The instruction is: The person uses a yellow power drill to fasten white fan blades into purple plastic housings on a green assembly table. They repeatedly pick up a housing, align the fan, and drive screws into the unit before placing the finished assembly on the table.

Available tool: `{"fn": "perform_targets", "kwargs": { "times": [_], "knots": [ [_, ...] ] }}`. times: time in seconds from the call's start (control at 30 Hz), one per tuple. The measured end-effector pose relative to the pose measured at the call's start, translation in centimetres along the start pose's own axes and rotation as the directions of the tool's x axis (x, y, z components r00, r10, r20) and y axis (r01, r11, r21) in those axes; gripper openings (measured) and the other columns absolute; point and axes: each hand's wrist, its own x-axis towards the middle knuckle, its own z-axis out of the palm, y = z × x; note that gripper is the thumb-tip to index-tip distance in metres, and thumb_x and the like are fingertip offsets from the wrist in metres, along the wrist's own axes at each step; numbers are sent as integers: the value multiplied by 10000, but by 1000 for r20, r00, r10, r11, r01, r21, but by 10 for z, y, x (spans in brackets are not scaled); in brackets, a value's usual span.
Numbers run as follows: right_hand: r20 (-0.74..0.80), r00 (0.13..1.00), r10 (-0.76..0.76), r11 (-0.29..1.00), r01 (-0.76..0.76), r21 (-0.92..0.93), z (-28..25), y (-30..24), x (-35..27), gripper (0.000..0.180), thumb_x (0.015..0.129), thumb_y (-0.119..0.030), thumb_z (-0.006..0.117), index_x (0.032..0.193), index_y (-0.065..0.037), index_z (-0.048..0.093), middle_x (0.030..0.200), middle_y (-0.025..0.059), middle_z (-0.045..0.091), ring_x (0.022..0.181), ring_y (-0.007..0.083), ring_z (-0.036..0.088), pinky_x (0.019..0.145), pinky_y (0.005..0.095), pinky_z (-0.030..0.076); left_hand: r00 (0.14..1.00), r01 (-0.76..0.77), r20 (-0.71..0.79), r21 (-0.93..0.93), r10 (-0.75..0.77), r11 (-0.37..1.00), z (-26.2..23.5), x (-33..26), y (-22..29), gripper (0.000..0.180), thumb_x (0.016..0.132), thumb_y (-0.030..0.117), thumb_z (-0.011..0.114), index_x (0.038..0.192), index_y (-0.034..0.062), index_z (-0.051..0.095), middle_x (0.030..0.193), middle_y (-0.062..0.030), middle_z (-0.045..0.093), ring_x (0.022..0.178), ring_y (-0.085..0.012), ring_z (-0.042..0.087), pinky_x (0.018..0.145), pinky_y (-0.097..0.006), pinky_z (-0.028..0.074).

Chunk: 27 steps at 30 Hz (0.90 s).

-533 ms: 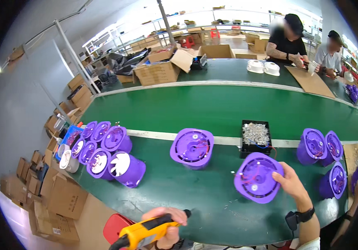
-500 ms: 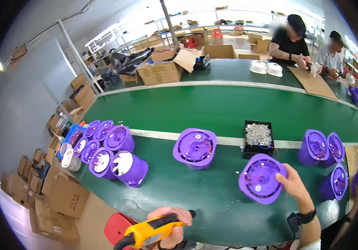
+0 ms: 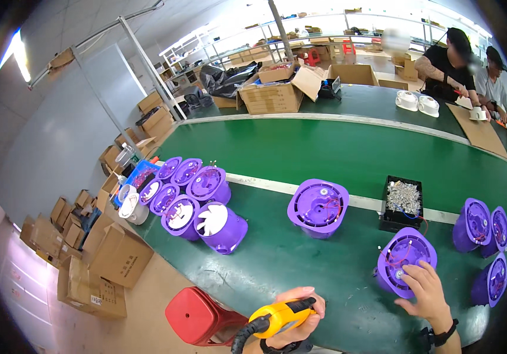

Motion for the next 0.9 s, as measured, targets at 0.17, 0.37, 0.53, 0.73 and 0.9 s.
{"fn": "perform_targets", "kwargs": {
  "times": [0.17, 0.37, 0.53, 0.73, 0.9],
  "knots": [
    [-119, 991, -53, 999, 52, -11, 20, 12, -3, 481, 593, -176, 756, 1012, -49, 555, 1132, 138, 580, 994, 304, 573, 924, 486, 428, 1000, -5, 3, -2, 5, 1000, 1, -4, 0, 475, 905, 243, 595, 1232, 66, 299, 778, -108, 559, 633, -204, 551, 619, -391, 489],
    [-256, 965, -52, 997, 64, 37, 23, 15, 2, 384, 623, -121, 711, 961, -60, 538, 1102, 142, 595, 947, 308, 584, 829, 478, 448, 999, 17, 28, -6, -17, 1000, 6, -4, -2, 465, 905, 229, 598, 1236, 65, 315, 789, -106, 572, 641, -199, 551, 626, -386, 486],
    [-442, 892, 99, 990, -45, 131, 18, 28, 7, 255, 739, -96, 636, 972, -45, 543, 979, 140, 641, 837, 315, 605, 764, 448, 443, 999, -37, -13, -26, 36, 999, 17, -4, -14, 497, 788, 26, 687, 1227, 44, 454, 801, -46, 613, 679, -102, 580, 610, -232, 460],
    [-404, 703, 586, 799, -417, 433, 23, 32, -9, 228, 943, -151, 471, 873, 34, 583, 807, 84, 612, 690, 163, 549, 642, 266, 432, 993, 43, -111, 104, -32, 994, 28, -1, -15, 459, 681, 22, 730, 1114, 72, 585, 712, -39, 628, 552, -136, 584, 544, -233, 465],
    [-124, 507, 853, 329, -338, 882, 33, 66, -18, 289, 977, -263, 461, 812, -44, 554, 733, -48, 506, 640, 53, 442, 566, 235, 378, 994, 19, -114, 140, -3, 990, 30, 1, -17, 467, 668, 16, 737, 1106, 75, 587, 715, -44, 628, 545, -155, 588, 539, -238, 467]
  ]
}}
